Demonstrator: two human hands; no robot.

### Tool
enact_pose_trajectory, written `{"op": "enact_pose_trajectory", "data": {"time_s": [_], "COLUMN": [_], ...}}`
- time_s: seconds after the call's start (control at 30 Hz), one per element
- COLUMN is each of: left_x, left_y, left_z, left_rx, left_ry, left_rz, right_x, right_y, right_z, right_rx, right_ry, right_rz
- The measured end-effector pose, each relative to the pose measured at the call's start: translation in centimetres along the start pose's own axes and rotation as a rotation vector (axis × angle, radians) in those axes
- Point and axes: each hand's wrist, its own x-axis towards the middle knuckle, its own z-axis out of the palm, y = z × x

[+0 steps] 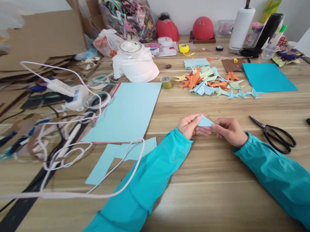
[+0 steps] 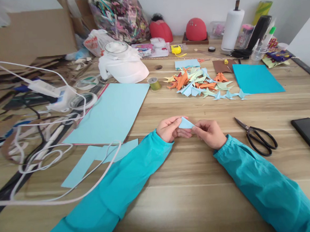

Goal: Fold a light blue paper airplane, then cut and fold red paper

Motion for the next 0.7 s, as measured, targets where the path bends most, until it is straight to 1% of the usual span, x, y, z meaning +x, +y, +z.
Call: {"op": "enact_pose_trajectory", "data": {"time_s": [0.07,0.13,0.23,0.4,0.53,0.7], "left_x": [-0.1,-0.2,-0.2,-0.2,-0.6,-1.1], "left_y": [0.1,0.1,0.0,-0.3,0.0,0.6], "left_z": [0.2,0.4,0.5,0.4,0.6,0.8], "left_rx": [0.093,0.194,0.240,0.275,0.309,0.294], "left_ry": [0.020,0.064,0.115,0.128,0.140,0.106], "left_rz": [0.047,0.123,0.186,0.176,0.181,0.146], "right_x": [-0.1,-0.1,-0.2,-0.2,-0.3,-0.3], "right_y": [0.0,-0.1,-0.2,-0.3,-0.2,-0.2], "right_z": [-0.1,-0.1,0.1,0.2,0.2,0.1], "right_rx": [-0.026,-0.053,-0.082,-0.149,-0.200,-0.206], "right_ry": [-0.022,-0.046,-0.060,-0.073,-0.091,-0.108], "right_rz": [-0.024,-0.047,-0.081,-0.124,-0.141,-0.150]}}
